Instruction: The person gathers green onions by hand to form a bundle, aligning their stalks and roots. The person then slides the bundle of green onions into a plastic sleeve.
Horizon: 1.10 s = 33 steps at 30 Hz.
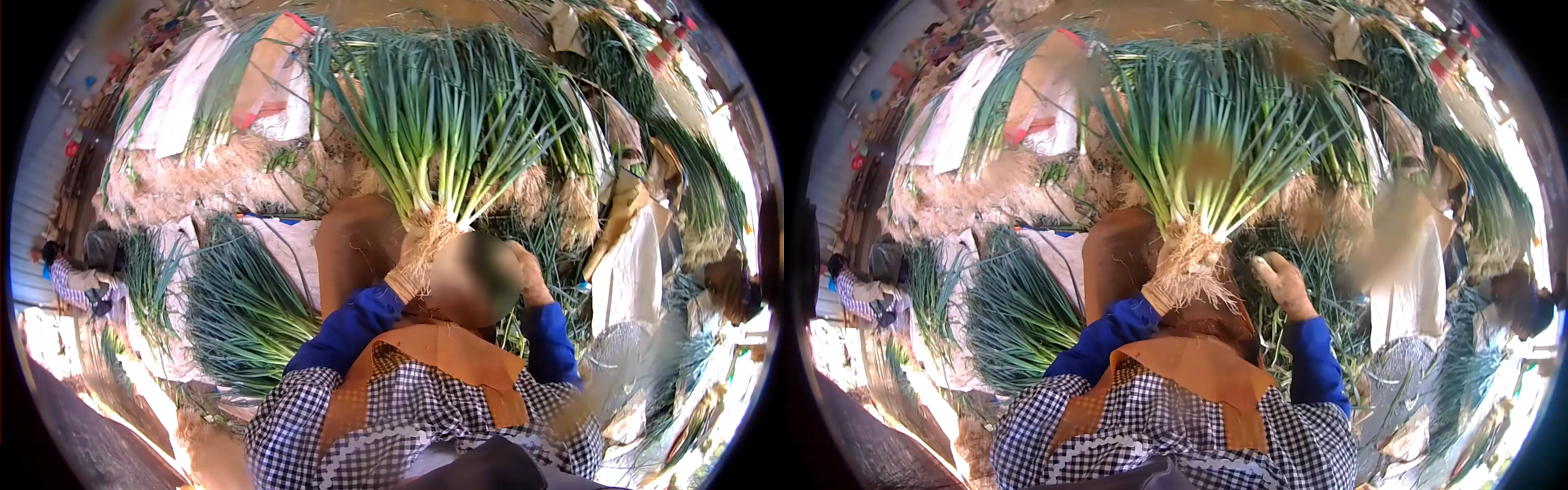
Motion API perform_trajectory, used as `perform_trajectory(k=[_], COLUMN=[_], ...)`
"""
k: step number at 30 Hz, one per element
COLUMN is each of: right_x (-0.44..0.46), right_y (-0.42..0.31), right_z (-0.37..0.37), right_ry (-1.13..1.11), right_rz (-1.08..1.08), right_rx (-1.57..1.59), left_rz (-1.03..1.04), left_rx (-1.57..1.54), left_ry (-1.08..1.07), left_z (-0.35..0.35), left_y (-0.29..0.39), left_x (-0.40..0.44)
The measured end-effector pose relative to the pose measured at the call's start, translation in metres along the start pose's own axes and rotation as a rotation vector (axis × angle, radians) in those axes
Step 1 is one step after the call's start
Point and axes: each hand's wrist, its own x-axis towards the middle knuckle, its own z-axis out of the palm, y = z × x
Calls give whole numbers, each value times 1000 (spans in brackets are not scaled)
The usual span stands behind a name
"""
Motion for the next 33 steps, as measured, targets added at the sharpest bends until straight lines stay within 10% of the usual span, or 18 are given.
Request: perform_trajectory(k=[3, 8, 13, 15, 17, 19, 22, 25, 32, 33], right_x=[33, 36, -26, -28, 3, 22, 42, 51, 7, -9], right_y=[15, -31, -61, -72, -18, -4, -13, 5, -33, 1], right_z=[41, 69, 13, -7, 7, 25, 60, 95, 64, 44], right_ry=[-60, 59, -295, -296, 19, -61, -58, 80, 239, 311], right_rz=[108, 3, -507, 99, 97, 147, 60, 15, 160, 181], right_rx=[561, 431, 332, 159, -270, 354, 402, 925, 487, 914], left_rz=[176, 152, -65, 5, 121, 154, -68, 173, 132, 108], left_rx=[133, 92, -54, -72, 10, 48, -110, -56, -40, -32], left_ry=[265, 270, -107, -5, 141, 196, -157, 89, -27, -67], left_z=[5, 11, -19, -2, 5, 14, -1, -4, -9, -10], left_y=[-8, -5, 7, -4, -11, -14, -9, -15, -9, -4], left_x=[0, -8, -2, 0, 3, 5, 4, 4, 4, 4])
